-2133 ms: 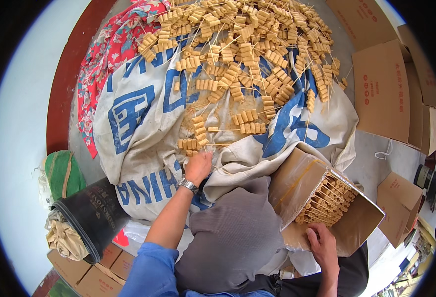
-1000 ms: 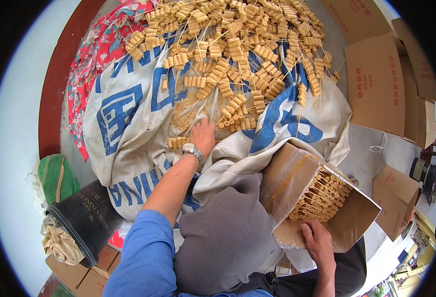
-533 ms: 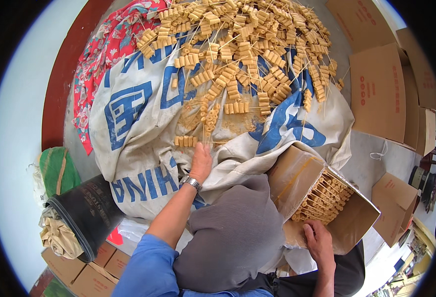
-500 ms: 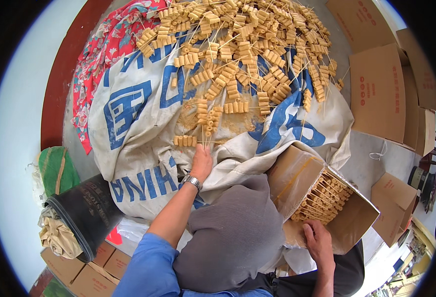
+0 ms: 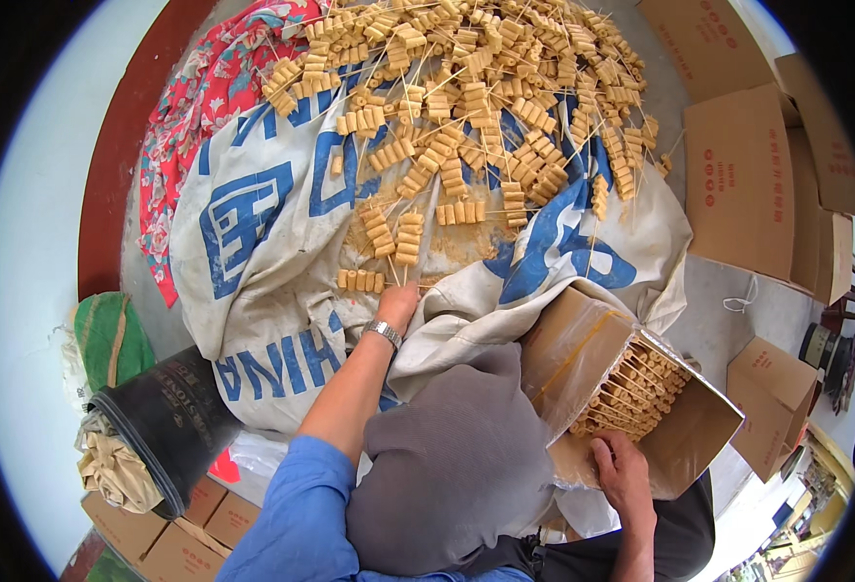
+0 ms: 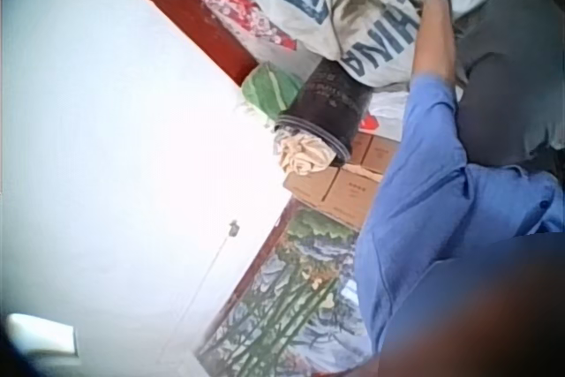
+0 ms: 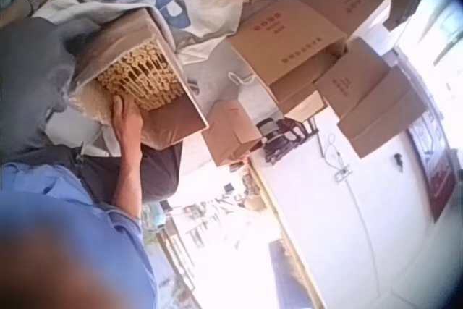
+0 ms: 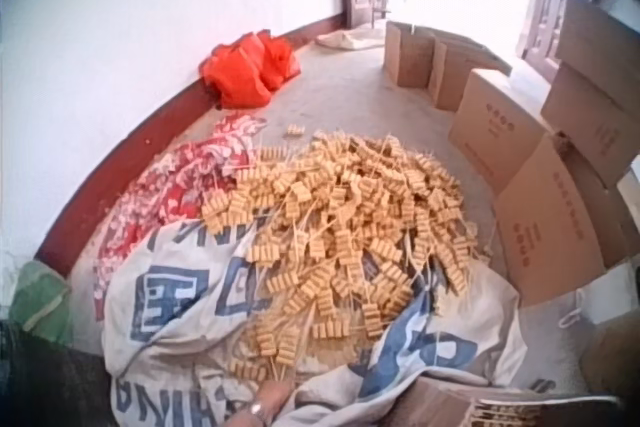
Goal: The person sits on the floor and repeatedly picks up small ring-shaped snacks and wooden skewers, threading the snacks onto the skewers. They then place the completed skewers into a cardboard box.
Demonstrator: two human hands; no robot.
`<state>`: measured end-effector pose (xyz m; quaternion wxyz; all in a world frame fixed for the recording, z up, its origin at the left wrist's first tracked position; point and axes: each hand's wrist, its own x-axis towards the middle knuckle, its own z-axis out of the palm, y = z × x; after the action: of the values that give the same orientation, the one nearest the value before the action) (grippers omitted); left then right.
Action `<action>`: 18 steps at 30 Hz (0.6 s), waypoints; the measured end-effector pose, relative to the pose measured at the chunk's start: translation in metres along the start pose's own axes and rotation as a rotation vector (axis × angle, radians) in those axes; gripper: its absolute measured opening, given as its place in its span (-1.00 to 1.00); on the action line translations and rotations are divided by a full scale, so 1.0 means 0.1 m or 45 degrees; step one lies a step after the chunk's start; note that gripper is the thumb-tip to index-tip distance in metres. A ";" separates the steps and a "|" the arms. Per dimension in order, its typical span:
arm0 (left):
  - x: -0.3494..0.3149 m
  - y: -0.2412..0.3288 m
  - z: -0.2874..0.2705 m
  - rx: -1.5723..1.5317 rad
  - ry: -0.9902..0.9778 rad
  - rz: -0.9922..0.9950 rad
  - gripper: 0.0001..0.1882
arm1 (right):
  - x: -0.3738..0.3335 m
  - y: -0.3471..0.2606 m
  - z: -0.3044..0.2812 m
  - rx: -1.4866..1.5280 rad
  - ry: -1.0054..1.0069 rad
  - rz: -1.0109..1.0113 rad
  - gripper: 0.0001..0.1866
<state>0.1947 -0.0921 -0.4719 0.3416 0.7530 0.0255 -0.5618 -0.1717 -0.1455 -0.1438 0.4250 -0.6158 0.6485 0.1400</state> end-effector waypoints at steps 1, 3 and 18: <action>-0.04 0.02 0.00 -0.074 -0.010 -0.028 -0.41 | -0.01 0.00 0.00 0.002 0.006 0.000 -0.79; -0.06 0.11 -0.05 -0.127 -0.108 -0.185 -0.44 | -0.03 0.00 0.00 -0.018 0.030 -0.033 -0.79; -0.09 0.39 0.05 -0.694 -0.393 -0.294 -0.50 | 0.02 0.03 0.01 -0.053 0.003 -0.032 -0.78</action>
<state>0.2040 -0.1217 -0.4459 0.4642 0.5322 0.2080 -0.6768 -0.1738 -0.1456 -0.1466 0.4129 -0.6329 0.6382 0.1474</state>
